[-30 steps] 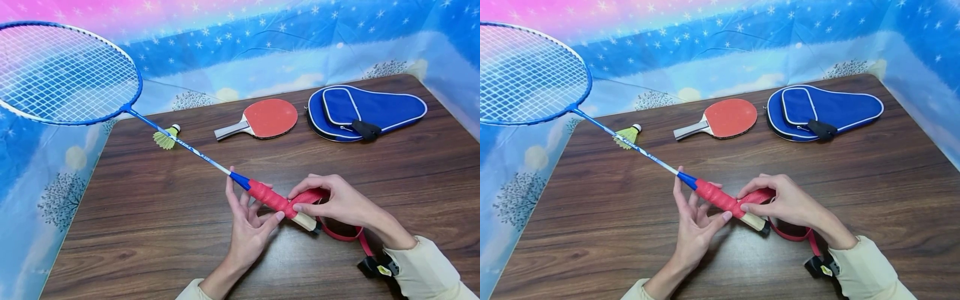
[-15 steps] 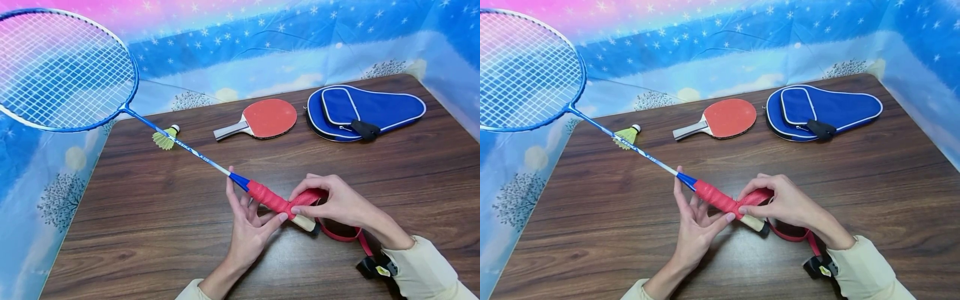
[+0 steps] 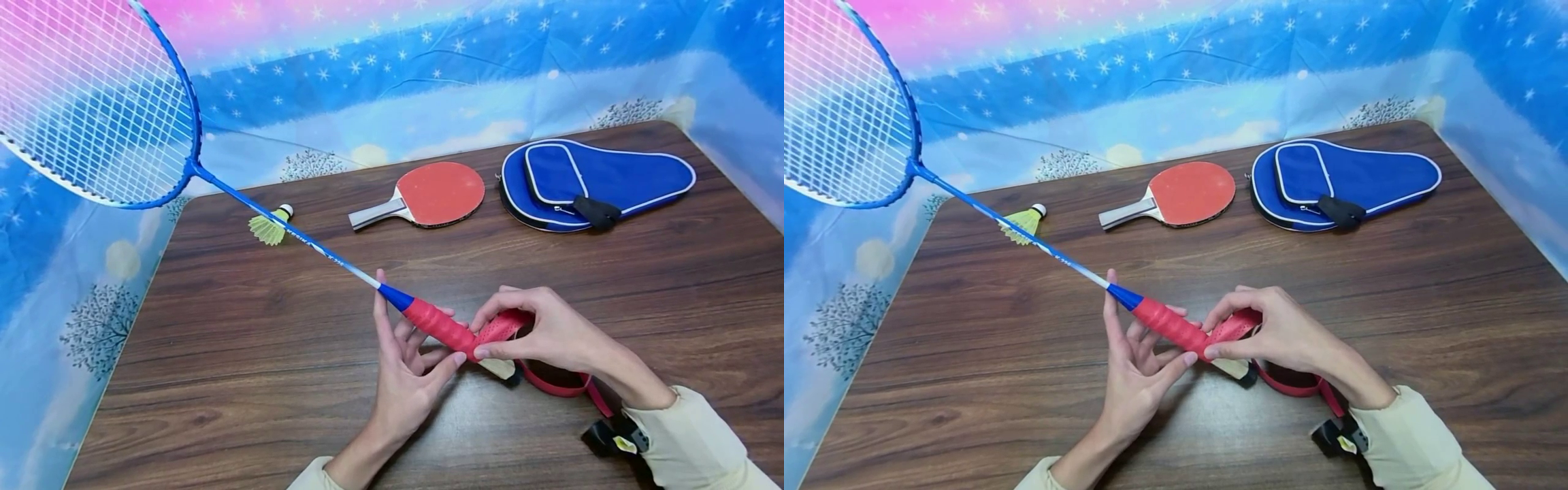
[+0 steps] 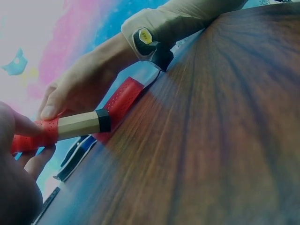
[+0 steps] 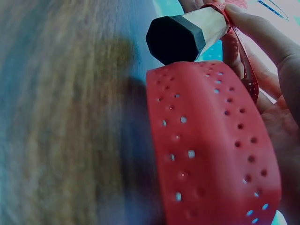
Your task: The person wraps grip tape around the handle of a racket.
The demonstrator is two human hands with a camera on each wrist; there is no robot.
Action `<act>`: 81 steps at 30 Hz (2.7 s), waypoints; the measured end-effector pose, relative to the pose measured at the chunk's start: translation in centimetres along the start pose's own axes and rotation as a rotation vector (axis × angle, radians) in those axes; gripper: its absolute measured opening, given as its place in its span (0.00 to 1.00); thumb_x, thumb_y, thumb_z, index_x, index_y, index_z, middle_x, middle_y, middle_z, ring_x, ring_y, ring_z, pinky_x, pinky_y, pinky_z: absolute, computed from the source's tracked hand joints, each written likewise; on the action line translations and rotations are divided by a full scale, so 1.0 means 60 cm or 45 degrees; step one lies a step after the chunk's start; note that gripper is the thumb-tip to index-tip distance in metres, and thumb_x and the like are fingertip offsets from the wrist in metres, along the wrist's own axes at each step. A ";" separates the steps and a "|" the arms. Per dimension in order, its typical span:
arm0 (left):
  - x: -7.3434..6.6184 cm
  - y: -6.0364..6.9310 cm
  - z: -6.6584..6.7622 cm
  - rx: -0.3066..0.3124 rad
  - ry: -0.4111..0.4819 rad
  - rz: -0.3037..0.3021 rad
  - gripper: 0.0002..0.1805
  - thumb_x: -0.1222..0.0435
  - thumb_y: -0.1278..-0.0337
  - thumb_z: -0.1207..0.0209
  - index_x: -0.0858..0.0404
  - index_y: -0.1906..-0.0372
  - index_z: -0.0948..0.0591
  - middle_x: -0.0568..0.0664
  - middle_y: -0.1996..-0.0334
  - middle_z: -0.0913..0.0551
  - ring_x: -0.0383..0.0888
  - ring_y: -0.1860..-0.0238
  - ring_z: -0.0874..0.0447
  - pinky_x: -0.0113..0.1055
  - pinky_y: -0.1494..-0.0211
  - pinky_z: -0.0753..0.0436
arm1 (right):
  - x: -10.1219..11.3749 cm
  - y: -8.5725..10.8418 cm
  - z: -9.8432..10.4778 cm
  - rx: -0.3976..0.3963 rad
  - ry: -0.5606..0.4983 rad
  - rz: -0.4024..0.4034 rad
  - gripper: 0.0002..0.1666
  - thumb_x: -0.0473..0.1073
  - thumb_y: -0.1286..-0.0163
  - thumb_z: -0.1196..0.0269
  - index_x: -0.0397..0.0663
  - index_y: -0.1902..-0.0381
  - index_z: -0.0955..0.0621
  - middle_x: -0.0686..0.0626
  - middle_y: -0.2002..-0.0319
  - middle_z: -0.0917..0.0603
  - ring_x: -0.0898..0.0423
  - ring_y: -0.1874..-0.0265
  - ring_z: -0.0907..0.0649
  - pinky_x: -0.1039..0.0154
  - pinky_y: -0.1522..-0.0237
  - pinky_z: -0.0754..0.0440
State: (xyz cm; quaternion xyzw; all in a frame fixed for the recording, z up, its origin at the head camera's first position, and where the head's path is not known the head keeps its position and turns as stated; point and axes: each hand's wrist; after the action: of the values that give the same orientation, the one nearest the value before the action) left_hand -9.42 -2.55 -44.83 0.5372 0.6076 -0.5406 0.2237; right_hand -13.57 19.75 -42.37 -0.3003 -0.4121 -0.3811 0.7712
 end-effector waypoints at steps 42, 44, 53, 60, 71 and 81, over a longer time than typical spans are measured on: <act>0.007 0.001 -0.002 0.009 0.017 0.094 0.66 0.86 0.53 0.36 0.43 0.23 0.65 0.65 0.42 0.32 0.72 0.42 0.33 0.53 0.47 0.19 | -0.003 0.000 0.000 0.013 0.003 0.056 0.14 0.52 0.45 0.25 0.66 0.59 0.13 0.59 0.66 0.17 0.59 0.69 0.24 0.63 0.75 0.24; 0.006 0.001 -0.002 -0.001 0.009 0.115 0.66 0.85 0.52 0.36 0.42 0.23 0.65 0.65 0.42 0.32 0.72 0.43 0.31 0.53 0.49 0.18 | -0.002 0.000 -0.001 0.005 0.002 0.081 0.14 0.51 0.45 0.25 0.65 0.60 0.13 0.59 0.66 0.17 0.60 0.69 0.24 0.63 0.74 0.24; 0.001 0.002 -0.001 -0.027 -0.007 0.115 0.65 0.85 0.50 0.37 0.39 0.23 0.65 0.63 0.38 0.33 0.73 0.43 0.30 0.53 0.54 0.16 | -0.004 -0.001 0.005 0.044 -0.019 0.146 0.14 0.46 0.41 0.27 0.64 0.56 0.14 0.59 0.64 0.16 0.59 0.67 0.24 0.61 0.72 0.24; 0.000 0.001 -0.001 -0.021 -0.008 0.066 0.66 0.86 0.50 0.38 0.41 0.23 0.66 0.64 0.43 0.30 0.72 0.43 0.29 0.53 0.55 0.16 | -0.005 0.002 0.010 0.055 -0.014 0.118 0.15 0.45 0.38 0.28 0.64 0.53 0.14 0.59 0.63 0.16 0.59 0.66 0.23 0.62 0.71 0.23; 0.004 0.000 0.000 0.016 0.047 0.040 0.66 0.87 0.51 0.39 0.43 0.23 0.67 0.67 0.42 0.31 0.70 0.43 0.29 0.54 0.54 0.16 | 0.001 0.001 0.007 0.038 -0.051 0.023 0.14 0.46 0.38 0.29 0.65 0.53 0.15 0.59 0.61 0.14 0.56 0.62 0.23 0.58 0.64 0.23; -0.008 -0.003 -0.006 0.019 0.055 0.058 0.65 0.87 0.51 0.39 0.42 0.23 0.67 0.68 0.40 0.32 0.71 0.46 0.26 0.55 0.54 0.17 | 0.002 -0.001 0.003 0.078 -0.132 -0.033 0.15 0.48 0.40 0.27 0.61 0.55 0.15 0.56 0.59 0.14 0.55 0.62 0.18 0.61 0.64 0.19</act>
State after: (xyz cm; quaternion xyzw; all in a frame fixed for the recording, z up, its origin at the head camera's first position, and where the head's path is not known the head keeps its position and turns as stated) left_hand -9.32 -2.37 -44.22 0.5640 0.5958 -0.5282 0.2189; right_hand -13.63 19.80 -42.18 -0.2907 -0.4668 -0.3621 0.7526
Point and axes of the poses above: each hand's wrist, its own y-axis away from the middle knuckle, its own z-axis out of the back of the hand, x = y × z
